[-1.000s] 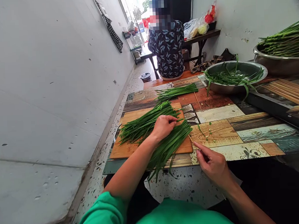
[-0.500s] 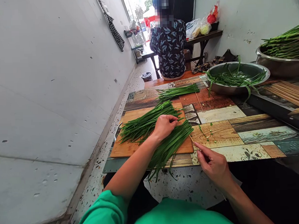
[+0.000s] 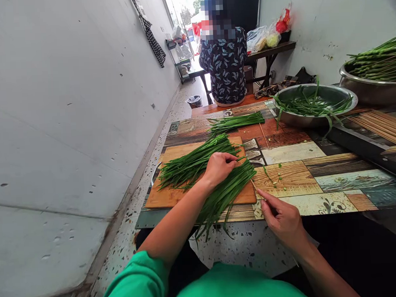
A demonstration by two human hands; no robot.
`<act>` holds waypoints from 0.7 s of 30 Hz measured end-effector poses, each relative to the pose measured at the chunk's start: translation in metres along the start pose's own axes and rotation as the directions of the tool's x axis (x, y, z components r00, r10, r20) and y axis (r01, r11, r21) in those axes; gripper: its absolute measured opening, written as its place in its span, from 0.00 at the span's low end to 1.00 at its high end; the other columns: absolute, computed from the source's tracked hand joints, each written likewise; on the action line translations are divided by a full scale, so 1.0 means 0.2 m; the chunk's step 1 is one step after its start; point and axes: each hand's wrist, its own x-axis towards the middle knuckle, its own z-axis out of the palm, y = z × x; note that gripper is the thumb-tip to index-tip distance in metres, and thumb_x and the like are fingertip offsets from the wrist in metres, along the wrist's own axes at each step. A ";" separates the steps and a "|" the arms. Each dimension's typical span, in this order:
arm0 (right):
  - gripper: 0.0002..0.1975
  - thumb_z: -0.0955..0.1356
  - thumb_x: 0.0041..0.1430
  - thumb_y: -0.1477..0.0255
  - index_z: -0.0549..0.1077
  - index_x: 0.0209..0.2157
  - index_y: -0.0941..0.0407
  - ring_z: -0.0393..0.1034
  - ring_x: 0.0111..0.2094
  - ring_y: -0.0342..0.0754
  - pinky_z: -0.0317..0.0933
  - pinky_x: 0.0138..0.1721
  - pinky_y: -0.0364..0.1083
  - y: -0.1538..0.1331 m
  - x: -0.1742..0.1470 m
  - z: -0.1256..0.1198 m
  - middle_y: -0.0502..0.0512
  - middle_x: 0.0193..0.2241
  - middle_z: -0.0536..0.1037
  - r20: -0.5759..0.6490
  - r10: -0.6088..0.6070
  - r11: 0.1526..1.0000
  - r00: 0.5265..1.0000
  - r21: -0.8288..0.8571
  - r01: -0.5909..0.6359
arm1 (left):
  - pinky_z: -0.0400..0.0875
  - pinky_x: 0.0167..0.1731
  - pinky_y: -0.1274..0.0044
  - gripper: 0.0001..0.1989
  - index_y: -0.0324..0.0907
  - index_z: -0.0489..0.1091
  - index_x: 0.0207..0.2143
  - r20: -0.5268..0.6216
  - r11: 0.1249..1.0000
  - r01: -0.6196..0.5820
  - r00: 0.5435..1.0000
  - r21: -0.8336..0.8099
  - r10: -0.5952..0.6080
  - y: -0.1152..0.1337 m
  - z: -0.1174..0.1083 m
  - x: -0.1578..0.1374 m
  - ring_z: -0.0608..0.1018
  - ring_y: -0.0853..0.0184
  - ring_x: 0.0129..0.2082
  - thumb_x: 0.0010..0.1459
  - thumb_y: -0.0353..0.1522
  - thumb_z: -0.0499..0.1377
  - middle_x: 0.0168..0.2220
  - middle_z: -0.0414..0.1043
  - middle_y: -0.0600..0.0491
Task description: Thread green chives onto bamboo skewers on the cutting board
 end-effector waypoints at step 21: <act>0.16 0.62 0.59 0.74 0.78 0.44 0.61 0.79 0.35 0.47 0.72 0.35 0.40 0.00 0.00 0.01 0.58 0.38 0.81 -0.045 -0.057 0.998 0.997 -0.019 0.057 | 0.67 0.33 0.80 0.11 0.37 0.79 0.38 -0.012 0.999 0.010 1.000 -0.040 -0.010 0.02 0.00 -0.01 0.76 0.70 0.28 0.53 0.29 0.59 0.31 0.80 0.53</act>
